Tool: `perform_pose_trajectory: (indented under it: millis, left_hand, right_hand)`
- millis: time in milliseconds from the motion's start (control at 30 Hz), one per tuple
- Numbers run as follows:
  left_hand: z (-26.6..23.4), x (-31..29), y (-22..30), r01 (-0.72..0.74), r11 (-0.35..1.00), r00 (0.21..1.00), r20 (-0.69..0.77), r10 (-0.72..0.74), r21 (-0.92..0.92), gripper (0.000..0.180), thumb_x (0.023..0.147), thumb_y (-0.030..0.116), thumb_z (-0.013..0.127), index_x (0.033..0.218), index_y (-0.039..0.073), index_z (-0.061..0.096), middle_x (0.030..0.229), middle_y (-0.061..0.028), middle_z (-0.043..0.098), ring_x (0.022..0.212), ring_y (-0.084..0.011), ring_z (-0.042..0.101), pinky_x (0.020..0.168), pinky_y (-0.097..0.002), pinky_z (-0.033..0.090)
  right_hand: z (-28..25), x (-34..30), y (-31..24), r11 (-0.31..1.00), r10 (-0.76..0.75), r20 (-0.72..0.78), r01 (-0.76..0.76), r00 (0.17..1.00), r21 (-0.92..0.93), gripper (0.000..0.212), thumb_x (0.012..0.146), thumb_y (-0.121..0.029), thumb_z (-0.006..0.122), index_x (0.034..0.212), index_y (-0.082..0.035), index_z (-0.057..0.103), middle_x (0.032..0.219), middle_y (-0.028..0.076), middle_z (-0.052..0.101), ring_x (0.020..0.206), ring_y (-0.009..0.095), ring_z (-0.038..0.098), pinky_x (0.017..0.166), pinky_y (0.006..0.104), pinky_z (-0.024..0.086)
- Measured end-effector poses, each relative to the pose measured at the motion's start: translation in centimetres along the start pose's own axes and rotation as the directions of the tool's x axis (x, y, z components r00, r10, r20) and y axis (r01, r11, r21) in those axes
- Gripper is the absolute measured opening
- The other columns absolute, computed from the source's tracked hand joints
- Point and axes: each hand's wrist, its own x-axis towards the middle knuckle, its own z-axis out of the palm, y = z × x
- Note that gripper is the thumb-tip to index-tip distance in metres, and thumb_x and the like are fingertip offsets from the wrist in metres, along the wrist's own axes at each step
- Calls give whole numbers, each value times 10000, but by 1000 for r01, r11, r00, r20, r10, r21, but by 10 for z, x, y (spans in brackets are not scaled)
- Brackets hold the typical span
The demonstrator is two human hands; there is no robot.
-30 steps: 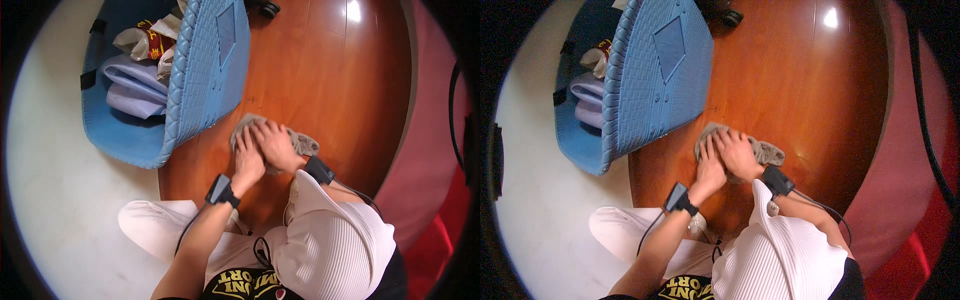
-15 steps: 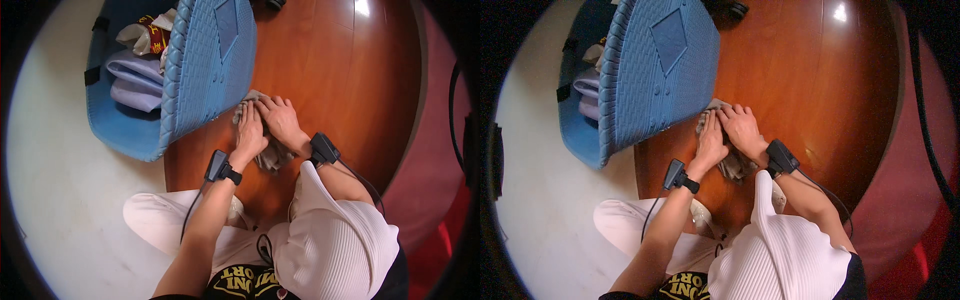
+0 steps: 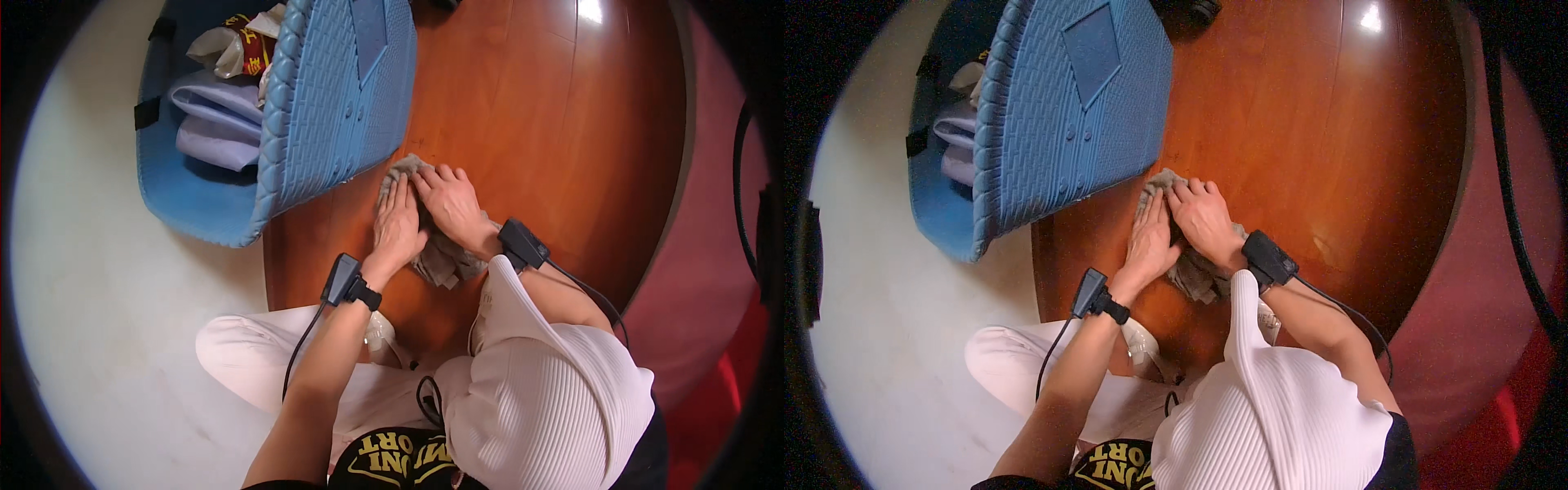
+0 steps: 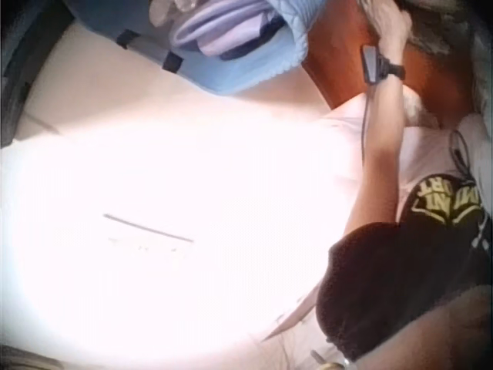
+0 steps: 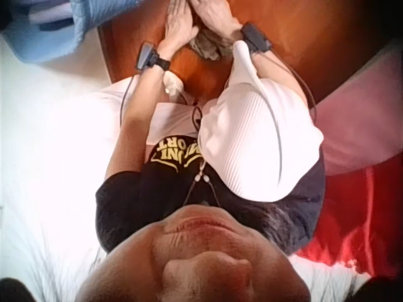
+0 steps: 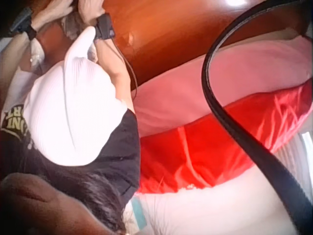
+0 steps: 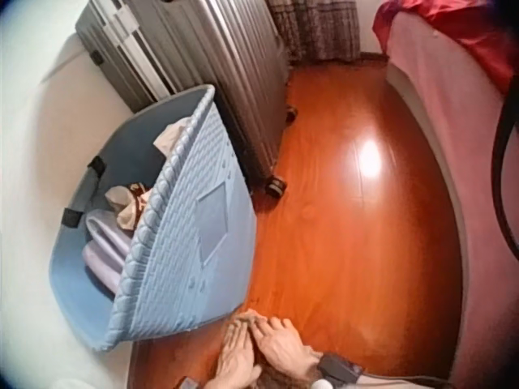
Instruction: Cleaning a wooden floor using a damp cloth by scrubbing the surface.
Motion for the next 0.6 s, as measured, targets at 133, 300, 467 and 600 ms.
perform_pose_trajectory:
  millis: [133, 300, 467, 600]
  left_hand:
    - [18, -53, 15, 81, 997, 991, 108, -80, -5, 922, 650, 150, 739, 1385, -125, 256, 1455, -299, 262, 1360, -414, 266, 1135, -446, 230]
    - [10, -43, 1, 77, 997, 995, 59, -79, 22, 879, 658, 152, 732, 1378, -107, 300, 1466, -258, 281, 1373, -396, 259, 1135, -451, 216]
    - [-4, -20, -13, 104, 993, 991, 80, -109, 63, 828, 693, 174, 705, 1370, -100, 316, 1476, -234, 287, 1380, -353, 268, 1138, -441, 214]
    - [-1, -44, -4, 139, 990, 964, 226, -137, 10, 865, 681, 167, 722, 1387, -86, 292, 1483, -235, 270, 1401, -346, 225, 1151, -430, 194]
  right_hand:
    - [14, -40, -22, 994, -110, 27, 111, 994, -22, 308, 798, -158, 544, 1055, -9, 626, 993, 74, 589, 955, 232, 526, 774, 352, 407]
    - [13, -29, -28, 996, -84, 10, 84, 996, 13, 357, 792, -153, 551, 1110, -4, 613, 993, 77, 590, 936, 227, 526, 777, 341, 405]
    - [11, 3, -15, 996, -77, 105, 81, 991, -36, 387, 793, -168, 548, 1157, -44, 594, 1051, 63, 586, 975, 218, 530, 796, 329, 417]
    - [17, -35, -31, 992, -123, 91, 125, 988, -15, 409, 781, -162, 557, 1170, -38, 585, 1087, 71, 584, 977, 226, 531, 790, 343, 416]
